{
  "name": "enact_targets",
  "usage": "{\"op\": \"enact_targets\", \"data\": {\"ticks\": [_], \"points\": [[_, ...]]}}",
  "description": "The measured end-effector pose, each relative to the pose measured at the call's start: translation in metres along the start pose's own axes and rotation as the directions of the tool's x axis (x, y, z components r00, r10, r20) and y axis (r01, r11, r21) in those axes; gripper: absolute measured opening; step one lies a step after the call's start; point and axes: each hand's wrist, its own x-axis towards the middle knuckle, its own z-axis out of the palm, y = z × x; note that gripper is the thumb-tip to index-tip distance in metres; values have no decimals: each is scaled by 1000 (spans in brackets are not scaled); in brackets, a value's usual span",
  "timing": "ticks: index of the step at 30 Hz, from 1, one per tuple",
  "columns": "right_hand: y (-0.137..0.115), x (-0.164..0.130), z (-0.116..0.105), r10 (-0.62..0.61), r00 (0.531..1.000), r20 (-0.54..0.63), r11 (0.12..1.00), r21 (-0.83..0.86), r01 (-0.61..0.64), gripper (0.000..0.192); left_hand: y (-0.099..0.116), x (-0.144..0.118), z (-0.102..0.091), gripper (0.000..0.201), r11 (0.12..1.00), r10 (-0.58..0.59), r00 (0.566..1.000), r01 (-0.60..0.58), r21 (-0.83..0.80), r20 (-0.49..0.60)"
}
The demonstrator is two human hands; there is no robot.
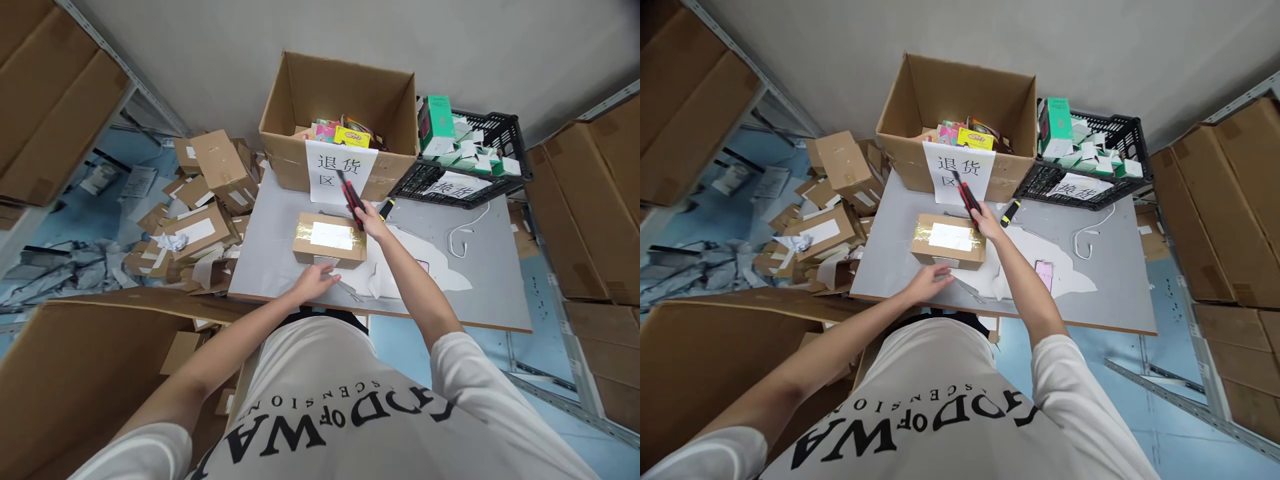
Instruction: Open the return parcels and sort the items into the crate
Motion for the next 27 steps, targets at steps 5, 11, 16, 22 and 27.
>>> {"op": "enact_targets", "data": {"ticks": [5, 11, 16, 22, 27], "points": [[24, -93, -50, 69, 969, -236, 997, 38, -62, 41, 44, 31, -40, 102, 873, 305, 950, -249, 420, -72], [66, -167, -51, 250, 944, -217, 964, 148, -221, 52, 46, 66, -55, 119, 602, 309, 944, -292, 743, 120], [69, -171, -42, 265, 953, -149, 954, 184, -237, 65, 33, 69, -54, 120, 568, 308, 940, -305, 765, 145], [65, -163, -42, 258, 958, -125, 955, 182, -233, 67, 32, 70, -52, 114, 601, 308, 944, -288, 746, 117], [63, -161, -49, 275, 957, -93, 953, 156, -259, 70, 29, 72, -49, 116, 561, 323, 941, -275, 781, 99]]}}
